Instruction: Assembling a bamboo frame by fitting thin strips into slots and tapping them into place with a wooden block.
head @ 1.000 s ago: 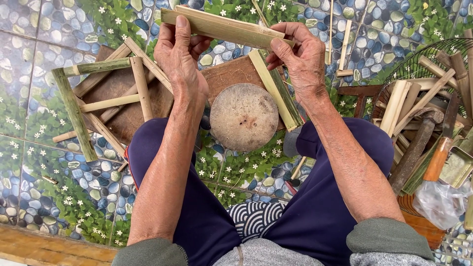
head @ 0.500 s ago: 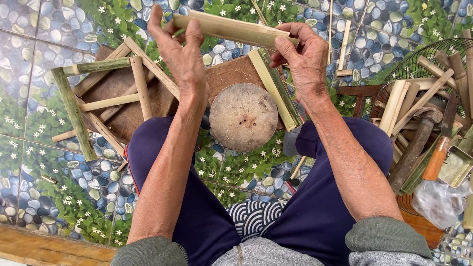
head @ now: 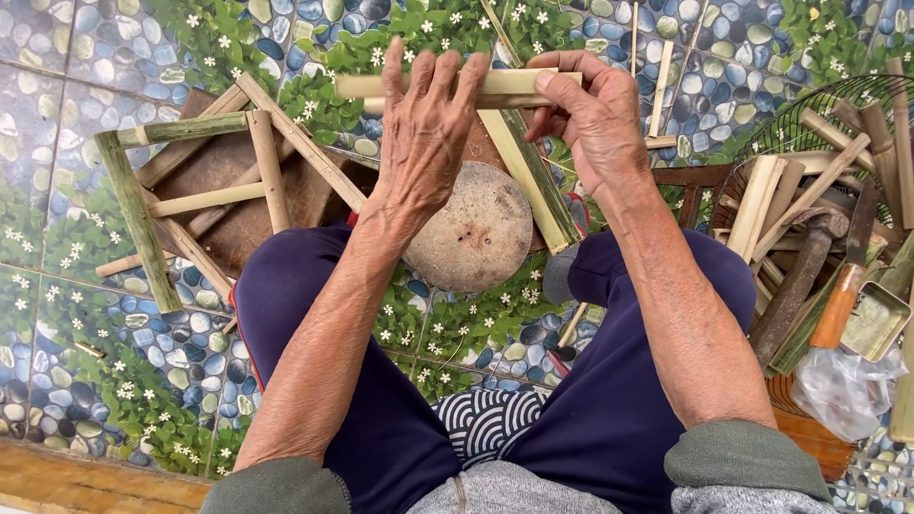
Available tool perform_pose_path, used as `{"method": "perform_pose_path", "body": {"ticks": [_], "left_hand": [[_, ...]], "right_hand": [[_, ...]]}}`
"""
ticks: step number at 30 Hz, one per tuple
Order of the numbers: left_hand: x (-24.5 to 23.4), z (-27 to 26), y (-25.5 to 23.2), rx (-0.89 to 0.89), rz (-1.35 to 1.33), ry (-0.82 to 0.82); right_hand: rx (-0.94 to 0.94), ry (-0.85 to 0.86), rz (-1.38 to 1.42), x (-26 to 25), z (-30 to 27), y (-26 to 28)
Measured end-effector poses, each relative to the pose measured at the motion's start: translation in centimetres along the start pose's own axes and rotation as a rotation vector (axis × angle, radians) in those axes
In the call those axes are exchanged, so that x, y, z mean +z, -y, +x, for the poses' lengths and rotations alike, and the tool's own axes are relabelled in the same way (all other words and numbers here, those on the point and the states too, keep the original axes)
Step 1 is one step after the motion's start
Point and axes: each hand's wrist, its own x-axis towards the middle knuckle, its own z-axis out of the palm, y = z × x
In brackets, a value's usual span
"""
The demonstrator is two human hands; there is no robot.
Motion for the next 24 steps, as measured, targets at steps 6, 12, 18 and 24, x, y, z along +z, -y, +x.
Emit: {"method": "perform_pose_path", "body": {"ticks": [6, 12, 18, 24], "left_hand": [[-0.1, -0.1, 0.1, 0.068, -0.005, 0.104], [1.0, -0.7, 0.7, -0.144, -0.613, 0.225], [-0.9, 0.4, 0.4, -0.267, -1.039, 0.342], [-2.3, 0.9, 0.6, -0.315, -1.35, 0.458]], "right_hand": [[0.089, 0.0, 0.082, -0.5, -0.6, 0.9], [0.114, 0.034, 0.043, -0.6, -0.7, 2.0], [-0.156, 0.172, -0.172, -1.3, -0.2, 1.2], [-0.154, 0.131, -0.074, -1.0, -0.4, 1.5]]}}
